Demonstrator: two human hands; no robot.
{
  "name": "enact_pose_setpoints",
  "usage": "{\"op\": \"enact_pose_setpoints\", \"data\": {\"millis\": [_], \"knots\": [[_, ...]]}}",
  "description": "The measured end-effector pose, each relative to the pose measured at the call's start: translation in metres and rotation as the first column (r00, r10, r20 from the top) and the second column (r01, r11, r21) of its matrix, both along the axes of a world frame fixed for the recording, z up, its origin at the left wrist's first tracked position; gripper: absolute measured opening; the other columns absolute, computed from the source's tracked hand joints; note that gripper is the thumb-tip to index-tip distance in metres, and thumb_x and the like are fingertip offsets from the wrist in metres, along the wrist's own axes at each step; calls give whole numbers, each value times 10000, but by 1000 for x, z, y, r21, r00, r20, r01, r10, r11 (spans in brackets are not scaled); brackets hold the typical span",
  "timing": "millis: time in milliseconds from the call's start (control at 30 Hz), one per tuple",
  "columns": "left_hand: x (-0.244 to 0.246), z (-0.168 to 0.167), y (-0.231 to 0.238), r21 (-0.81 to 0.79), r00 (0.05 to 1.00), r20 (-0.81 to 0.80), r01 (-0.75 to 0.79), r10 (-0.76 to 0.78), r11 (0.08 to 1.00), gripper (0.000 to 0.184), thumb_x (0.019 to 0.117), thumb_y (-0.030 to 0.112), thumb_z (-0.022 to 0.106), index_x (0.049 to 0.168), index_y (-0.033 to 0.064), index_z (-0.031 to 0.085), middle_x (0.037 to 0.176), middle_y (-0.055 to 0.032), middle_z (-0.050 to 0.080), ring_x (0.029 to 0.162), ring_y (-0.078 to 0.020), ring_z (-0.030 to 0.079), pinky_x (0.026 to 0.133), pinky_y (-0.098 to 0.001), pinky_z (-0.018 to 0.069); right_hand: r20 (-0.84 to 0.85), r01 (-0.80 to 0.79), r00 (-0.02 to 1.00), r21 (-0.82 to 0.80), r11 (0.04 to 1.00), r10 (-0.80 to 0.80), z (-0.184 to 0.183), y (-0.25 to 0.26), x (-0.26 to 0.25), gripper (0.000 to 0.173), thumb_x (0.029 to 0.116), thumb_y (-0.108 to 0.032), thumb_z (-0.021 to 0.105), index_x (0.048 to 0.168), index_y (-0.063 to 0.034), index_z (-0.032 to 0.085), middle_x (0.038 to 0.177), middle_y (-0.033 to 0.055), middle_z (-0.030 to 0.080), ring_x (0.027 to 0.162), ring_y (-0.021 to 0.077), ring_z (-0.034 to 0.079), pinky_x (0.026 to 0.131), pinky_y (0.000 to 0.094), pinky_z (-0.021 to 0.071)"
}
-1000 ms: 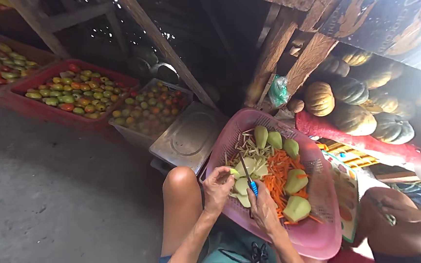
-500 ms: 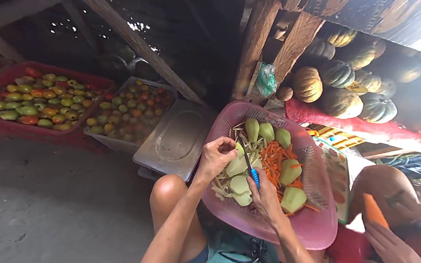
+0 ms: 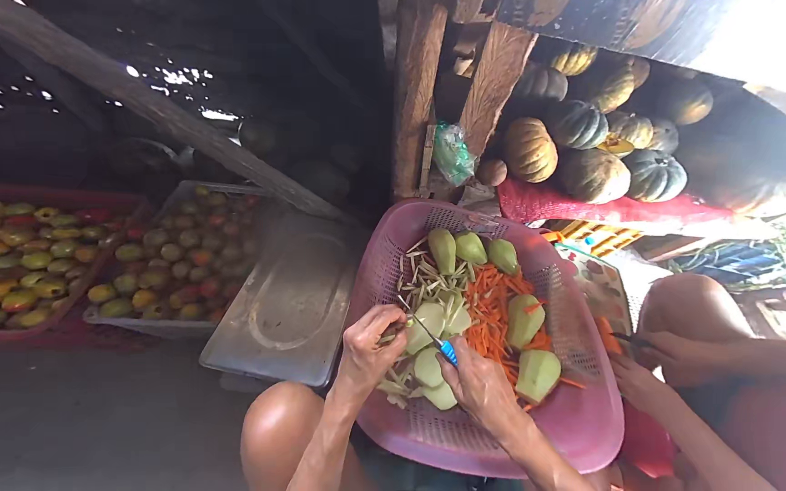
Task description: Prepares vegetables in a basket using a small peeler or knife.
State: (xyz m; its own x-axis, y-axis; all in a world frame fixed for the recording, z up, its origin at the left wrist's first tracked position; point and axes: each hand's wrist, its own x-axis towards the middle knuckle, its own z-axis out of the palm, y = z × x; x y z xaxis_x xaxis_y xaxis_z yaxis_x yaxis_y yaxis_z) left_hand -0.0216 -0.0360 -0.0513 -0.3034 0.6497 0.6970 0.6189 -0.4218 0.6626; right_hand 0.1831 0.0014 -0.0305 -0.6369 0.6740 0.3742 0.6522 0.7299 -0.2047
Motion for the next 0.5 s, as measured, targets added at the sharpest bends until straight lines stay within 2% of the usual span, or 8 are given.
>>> {"op": "enact_pose_setpoints", "data": {"millis": [100, 200, 333, 500], "knots": [[-3, 4, -3, 32, 997, -80, -17, 20, 999, 86, 805, 27, 703, 875, -18, 725, 930, -143, 754, 906, -127, 735, 853, -190, 573, 42, -51, 998, 45, 998, 49, 11, 6, 6, 251, 955, -268, 594, 1003, -35, 675, 729, 76, 680, 495, 212, 657, 419, 349, 530], [-5, 9, -9, 51, 995, -95, 8, -3, 999, 89, 820, 27, 708, 900, -9, 726, 930, -125, 754, 929, -126, 733, 873, -198, 577, 93, -102, 991, 57, 993, 96, 14, 13, 15, 218, 924, -246, 637, 997, -44, 677, 732, 80, 684, 515, 218, 672, 437, 354, 543], [-4, 16, -16, 94, 995, -99, 37, -28, 995, 92, 834, 38, 718, 922, 15, 705, 949, -96, 749, 962, -110, 722, 895, -203, 577, 74, -165, 985, 113, 980, 157, 18, 16, 25, 216, 922, -255, 629, 980, -51, 671, 714, 68, 660, 508, 202, 656, 427, 327, 530], [0, 22, -32, 142, 991, -50, 128, -122, 982, 128, 885, 74, 713, 1009, 70, 680, 1000, -48, 742, 1010, -143, 724, 896, -289, 615, 53, -197, 980, 95, 976, 192, 11, 17, 32, 191, 926, -239, 627, 954, -50, 646, 721, 81, 649, 516, 217, 650, 433, 334, 529]]}}
